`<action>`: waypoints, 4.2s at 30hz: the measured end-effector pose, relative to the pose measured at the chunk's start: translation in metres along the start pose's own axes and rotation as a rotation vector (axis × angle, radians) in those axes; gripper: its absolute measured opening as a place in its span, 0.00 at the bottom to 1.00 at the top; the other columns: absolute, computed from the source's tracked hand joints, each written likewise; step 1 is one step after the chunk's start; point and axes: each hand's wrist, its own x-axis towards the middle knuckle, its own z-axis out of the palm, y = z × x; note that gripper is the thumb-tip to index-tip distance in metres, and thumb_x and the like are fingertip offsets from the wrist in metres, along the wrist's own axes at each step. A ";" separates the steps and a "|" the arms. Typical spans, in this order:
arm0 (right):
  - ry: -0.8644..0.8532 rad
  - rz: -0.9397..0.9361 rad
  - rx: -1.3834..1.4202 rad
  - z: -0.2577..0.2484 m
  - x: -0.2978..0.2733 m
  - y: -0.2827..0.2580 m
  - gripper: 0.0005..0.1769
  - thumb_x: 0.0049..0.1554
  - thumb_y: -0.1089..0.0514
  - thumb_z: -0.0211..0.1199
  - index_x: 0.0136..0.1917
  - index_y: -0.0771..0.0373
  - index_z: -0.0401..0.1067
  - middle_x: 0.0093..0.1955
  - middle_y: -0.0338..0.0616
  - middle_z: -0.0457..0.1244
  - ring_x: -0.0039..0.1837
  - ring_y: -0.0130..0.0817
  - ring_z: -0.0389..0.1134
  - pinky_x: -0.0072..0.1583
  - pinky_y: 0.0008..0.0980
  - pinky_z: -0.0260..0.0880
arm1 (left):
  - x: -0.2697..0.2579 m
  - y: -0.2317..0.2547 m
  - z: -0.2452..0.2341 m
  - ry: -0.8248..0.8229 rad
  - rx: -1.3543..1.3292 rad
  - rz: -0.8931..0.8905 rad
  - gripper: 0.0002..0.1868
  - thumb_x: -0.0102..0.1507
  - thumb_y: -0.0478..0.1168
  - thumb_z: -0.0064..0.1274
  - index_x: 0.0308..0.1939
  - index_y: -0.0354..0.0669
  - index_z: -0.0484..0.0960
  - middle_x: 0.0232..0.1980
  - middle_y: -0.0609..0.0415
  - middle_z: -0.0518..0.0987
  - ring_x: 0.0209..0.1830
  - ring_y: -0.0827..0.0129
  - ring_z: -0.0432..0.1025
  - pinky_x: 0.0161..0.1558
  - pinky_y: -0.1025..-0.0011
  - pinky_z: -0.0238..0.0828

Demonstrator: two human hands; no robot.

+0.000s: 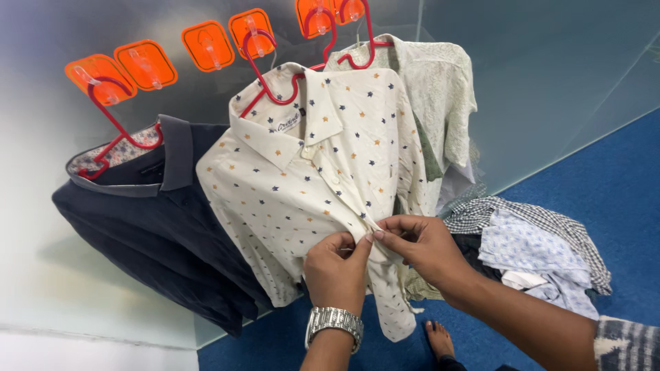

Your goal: The person hangs several shirts on plastic hangers and places them on wall-mounted hooks. They handle a white shirt with star patterns, a light blue floral shirt, and a checkered shirt, buttoning each one before hanging it.

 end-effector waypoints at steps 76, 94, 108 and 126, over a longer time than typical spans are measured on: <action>-0.250 0.174 0.049 -0.011 0.034 0.005 0.14 0.54 0.51 0.67 0.49 0.62 0.80 0.43 0.37 0.73 0.48 0.26 0.72 0.51 0.31 0.73 | 0.015 -0.028 0.013 -0.157 -0.075 -0.167 0.17 0.61 0.49 0.60 0.37 0.35 0.89 0.29 0.51 0.87 0.27 0.71 0.78 0.34 0.71 0.73; -0.440 0.241 -0.095 -0.026 0.034 0.072 0.12 0.59 0.51 0.65 0.52 0.59 0.77 0.43 0.34 0.68 0.46 0.22 0.67 0.52 0.26 0.69 | 0.008 -0.096 0.033 -0.284 -0.471 -0.392 0.23 0.63 0.48 0.57 0.55 0.34 0.80 0.47 0.50 0.84 0.42 0.68 0.79 0.43 0.70 0.77; -0.312 0.385 -0.057 -0.029 -0.004 0.087 0.18 0.56 0.54 0.63 0.59 0.58 0.76 0.53 0.36 0.71 0.53 0.24 0.69 0.54 0.31 0.71 | -0.029 -0.122 0.046 -0.366 -0.391 -0.374 0.14 0.62 0.41 0.60 0.44 0.31 0.84 0.39 0.49 0.87 0.33 0.69 0.82 0.36 0.71 0.82; -0.187 0.332 0.136 -0.023 -0.032 0.095 0.16 0.57 0.54 0.62 0.58 0.59 0.69 0.47 0.38 0.68 0.49 0.28 0.67 0.51 0.33 0.67 | -0.051 -0.127 0.028 -0.382 -0.315 -0.339 0.16 0.60 0.42 0.61 0.48 0.37 0.84 0.45 0.52 0.87 0.37 0.72 0.81 0.34 0.73 0.77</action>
